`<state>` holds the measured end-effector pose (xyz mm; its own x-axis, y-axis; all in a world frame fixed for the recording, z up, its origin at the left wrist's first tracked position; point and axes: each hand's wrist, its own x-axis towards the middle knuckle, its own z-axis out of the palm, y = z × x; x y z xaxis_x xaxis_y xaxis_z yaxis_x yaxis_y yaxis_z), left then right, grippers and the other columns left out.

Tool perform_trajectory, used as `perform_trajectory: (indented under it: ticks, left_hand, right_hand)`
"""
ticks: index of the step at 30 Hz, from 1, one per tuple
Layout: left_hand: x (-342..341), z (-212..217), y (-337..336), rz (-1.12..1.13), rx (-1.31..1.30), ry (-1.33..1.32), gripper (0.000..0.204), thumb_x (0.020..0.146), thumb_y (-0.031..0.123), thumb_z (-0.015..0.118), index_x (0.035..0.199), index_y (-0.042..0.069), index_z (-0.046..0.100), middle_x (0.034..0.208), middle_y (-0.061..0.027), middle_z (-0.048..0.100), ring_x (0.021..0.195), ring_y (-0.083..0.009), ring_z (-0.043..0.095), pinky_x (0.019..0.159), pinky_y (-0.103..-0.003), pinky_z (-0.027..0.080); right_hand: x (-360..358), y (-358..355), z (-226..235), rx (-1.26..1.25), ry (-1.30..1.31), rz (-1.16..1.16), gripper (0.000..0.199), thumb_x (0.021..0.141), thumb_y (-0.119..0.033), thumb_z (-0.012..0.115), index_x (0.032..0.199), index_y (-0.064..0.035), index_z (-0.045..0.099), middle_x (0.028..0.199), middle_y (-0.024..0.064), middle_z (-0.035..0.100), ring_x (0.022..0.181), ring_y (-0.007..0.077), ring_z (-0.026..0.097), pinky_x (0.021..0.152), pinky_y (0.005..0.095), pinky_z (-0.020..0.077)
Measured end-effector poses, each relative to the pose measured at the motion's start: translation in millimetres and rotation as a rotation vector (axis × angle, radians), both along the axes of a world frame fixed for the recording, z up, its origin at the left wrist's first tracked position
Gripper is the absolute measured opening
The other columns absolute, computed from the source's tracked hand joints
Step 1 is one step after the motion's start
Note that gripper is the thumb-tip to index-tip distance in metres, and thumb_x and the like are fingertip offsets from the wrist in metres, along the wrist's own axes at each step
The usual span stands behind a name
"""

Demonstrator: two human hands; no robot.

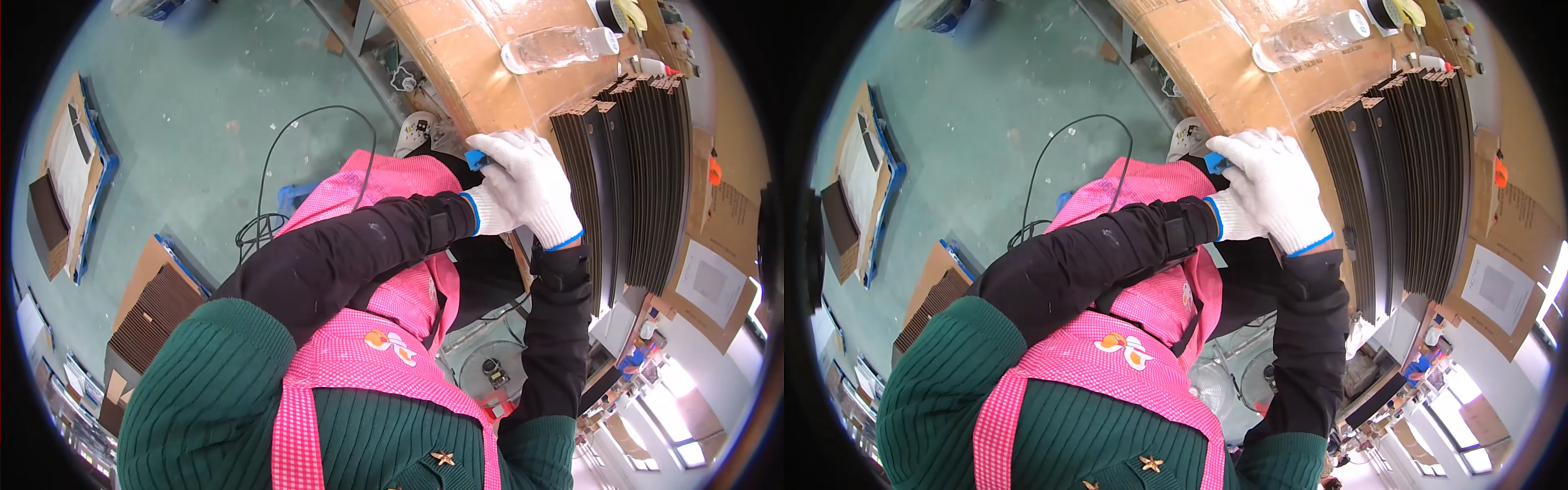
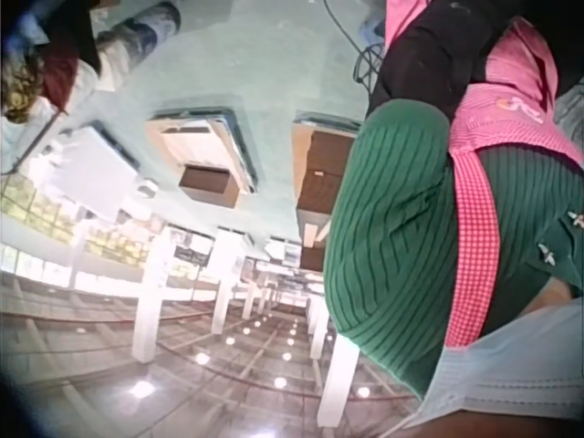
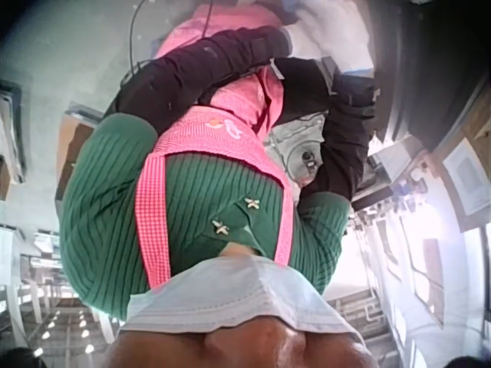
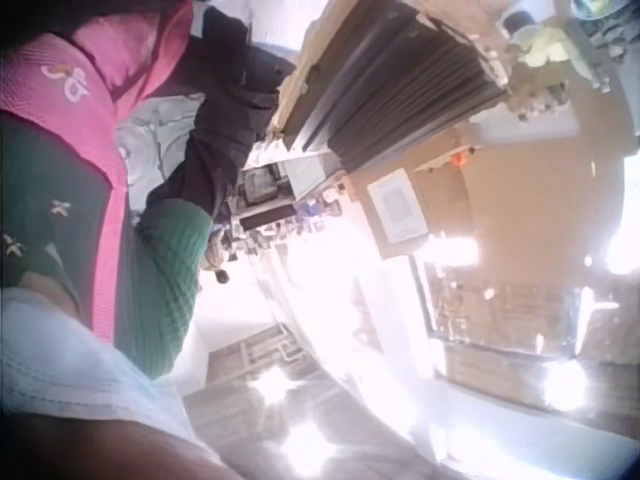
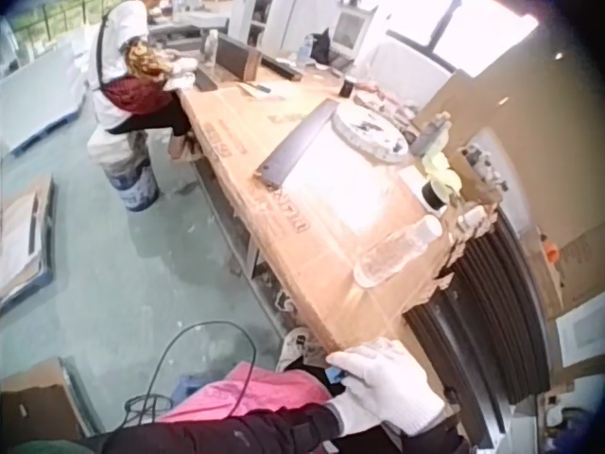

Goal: Cleaning and inspecting black metal or plastic strips at a workbench using a cloth and sponge.

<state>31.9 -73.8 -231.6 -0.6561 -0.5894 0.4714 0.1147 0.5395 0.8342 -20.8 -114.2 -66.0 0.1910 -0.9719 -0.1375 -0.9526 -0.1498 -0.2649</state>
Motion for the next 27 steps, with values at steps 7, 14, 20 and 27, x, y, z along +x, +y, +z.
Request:
perform_trajectory:
  ticks: [7,14,20,27]
  left_hand:
    - [27,71,-47,-0.425,0.087,-0.443,0.046,0.098,0.027,0.062,0.14,0.009,0.066,0.139,-0.0225,0.066,0.131,-0.0385,0.064,0.109,-0.049,0.052]
    - [6,12,-1,0.176,-0.105,-0.038,0.045,0.097,0.027,0.065,0.139,0.011,0.067,0.134,-0.0185,0.068,0.126,-0.0363,0.066,0.107,-0.046,0.053]
    - [11,76,-52,-0.468,-0.068,-0.58,0.032,0.095,0.019,0.066,0.124,0.005,0.07,0.126,-0.0176,0.07,0.124,-0.0396,0.065,0.107,-0.047,0.054]
    - [16,12,-14,-0.281,0.277,-0.08,0.053,0.099,0.023,0.063,0.148,0.004,0.054,0.152,-0.0222,0.054,0.146,-0.0386,0.048,0.126,-0.046,0.035]
  right_hand:
    - [-12,-5,-4,-0.141,-0.067,-0.141,0.036,0.087,-0.012,0.074,0.123,-0.0164,0.072,0.108,0.0079,0.073,0.108,0.0328,0.067,0.095,0.043,0.0494]
    - [6,-2,-8,-0.14,0.068,-0.05,0.03,0.085,-0.011,0.077,0.115,-0.0161,0.073,0.105,0.0064,0.074,0.104,0.0303,0.068,0.09,0.0432,0.0506]
    - [-35,14,-19,-0.2,-0.325,-0.587,0.039,0.081,-0.001,0.084,0.117,-0.0105,0.077,0.104,0.007,0.077,0.098,0.0254,0.073,0.091,0.0349,0.0575]
    - [7,13,-15,-0.143,-0.17,-0.228,0.03,0.082,-0.011,0.08,0.111,-0.0165,0.078,0.1,0.009,0.076,0.097,0.0333,0.071,0.089,0.0445,0.0571]
